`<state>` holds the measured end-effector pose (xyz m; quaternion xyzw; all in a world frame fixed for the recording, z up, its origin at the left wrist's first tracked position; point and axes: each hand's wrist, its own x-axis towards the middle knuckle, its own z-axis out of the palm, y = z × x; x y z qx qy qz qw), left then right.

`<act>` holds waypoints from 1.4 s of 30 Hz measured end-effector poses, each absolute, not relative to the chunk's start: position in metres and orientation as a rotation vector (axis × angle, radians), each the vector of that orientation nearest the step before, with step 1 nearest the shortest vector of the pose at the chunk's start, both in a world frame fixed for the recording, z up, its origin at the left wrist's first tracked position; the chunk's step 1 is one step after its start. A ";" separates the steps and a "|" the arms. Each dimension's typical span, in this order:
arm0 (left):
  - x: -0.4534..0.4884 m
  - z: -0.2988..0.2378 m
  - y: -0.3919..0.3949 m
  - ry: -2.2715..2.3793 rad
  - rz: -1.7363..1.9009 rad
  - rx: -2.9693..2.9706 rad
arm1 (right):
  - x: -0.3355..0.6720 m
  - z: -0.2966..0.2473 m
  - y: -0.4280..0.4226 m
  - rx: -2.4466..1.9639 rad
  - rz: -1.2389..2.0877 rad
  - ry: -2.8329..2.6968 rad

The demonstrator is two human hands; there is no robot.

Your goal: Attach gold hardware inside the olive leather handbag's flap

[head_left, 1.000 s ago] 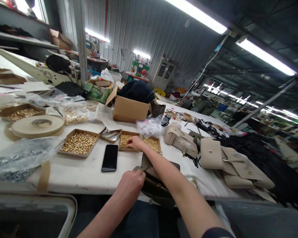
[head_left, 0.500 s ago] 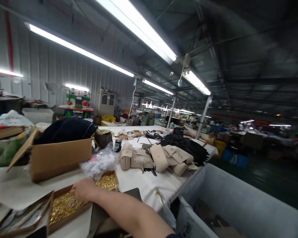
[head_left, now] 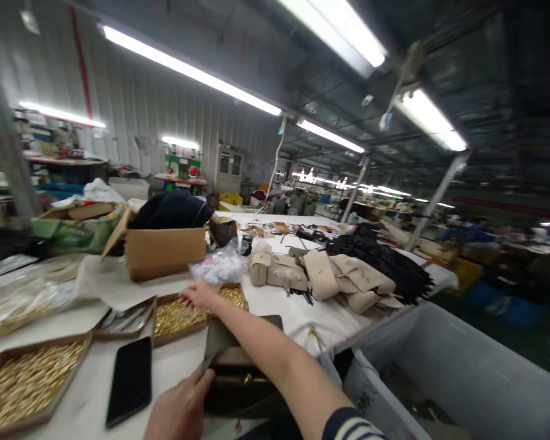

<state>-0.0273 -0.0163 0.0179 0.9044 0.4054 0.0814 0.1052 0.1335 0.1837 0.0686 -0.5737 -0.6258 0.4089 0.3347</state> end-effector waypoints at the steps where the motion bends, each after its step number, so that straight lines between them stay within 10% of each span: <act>1: -0.026 0.026 -0.022 1.209 0.216 2.648 | 0.136 0.064 0.185 -1.458 1.128 -1.599; 12: -0.025 0.056 -0.033 1.214 0.199 2.524 | 0.164 0.032 0.200 -1.243 1.326 -1.452; 42: -0.030 0.045 -0.034 1.204 0.292 2.519 | 0.128 -0.003 0.200 -1.730 0.543 -2.185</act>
